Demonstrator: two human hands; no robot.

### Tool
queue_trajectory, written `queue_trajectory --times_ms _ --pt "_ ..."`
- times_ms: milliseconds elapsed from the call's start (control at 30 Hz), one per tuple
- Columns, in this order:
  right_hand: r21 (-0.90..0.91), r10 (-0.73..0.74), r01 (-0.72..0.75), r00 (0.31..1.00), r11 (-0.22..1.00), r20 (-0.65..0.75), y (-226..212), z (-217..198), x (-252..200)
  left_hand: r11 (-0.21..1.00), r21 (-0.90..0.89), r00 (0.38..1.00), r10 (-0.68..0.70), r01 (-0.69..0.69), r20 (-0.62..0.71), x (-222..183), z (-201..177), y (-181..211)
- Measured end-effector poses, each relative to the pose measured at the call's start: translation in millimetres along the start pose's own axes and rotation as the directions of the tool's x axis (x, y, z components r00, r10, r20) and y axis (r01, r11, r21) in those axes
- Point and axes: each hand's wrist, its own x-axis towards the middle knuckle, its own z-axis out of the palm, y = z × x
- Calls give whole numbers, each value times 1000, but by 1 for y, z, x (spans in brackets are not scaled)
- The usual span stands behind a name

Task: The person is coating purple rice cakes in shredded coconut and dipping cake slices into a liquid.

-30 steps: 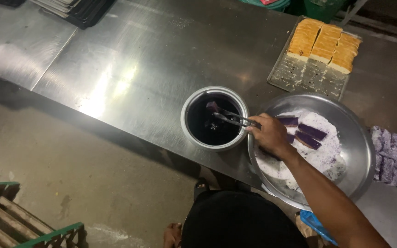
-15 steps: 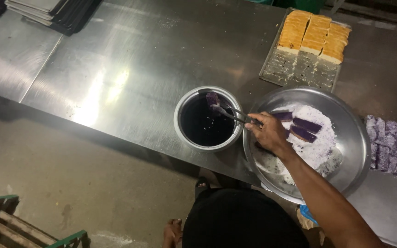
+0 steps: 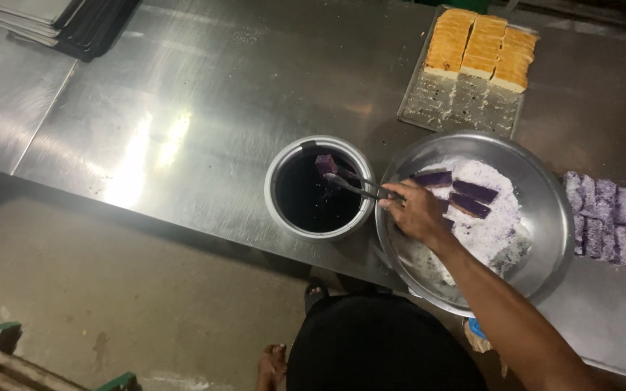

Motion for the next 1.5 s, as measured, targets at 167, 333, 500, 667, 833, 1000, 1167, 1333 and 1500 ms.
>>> queue_trajectory --times_ms 167,333,500,667,833,1000,1167,1333,1500 --pt "9 -26 27 999 1000 -44 3 5 -4 992 -77 993 109 -105 53 46 3 -5" --pt "-33 -13 12 999 999 -40 -10 4 -13 980 -197 999 -34 33 -3 24 2 12" --pt "-71 -62 56 995 996 -82 -12 11 -21 951 -309 1000 7 -5 6 33 1 6" --pt "-11 1 -1 1000 1000 -32 -24 10 -30 929 -336 975 198 -155 100 52 -4 -13" --pt "-20 104 -104 995 994 4 -27 6 -37 742 -595 918 397 -309 19 59 -5 -24" --pt "117 95 -86 993 989 -74 10 -19 -69 452 -809 670 735 -375 101 63 -14 -30" --pt "26 514 -514 852 857 -96 38 -95 -112 941 -231 964 264 -248 39 61 -13 14" --pt "-374 352 -450 886 811 -302 100 -132 -107 926 374 987 108 -58 -115 59 -10 41" --pt "-732 93 -334 932 594 -350 111 -135 -78 876 463 957 238 -137 -168 60 -19 51"
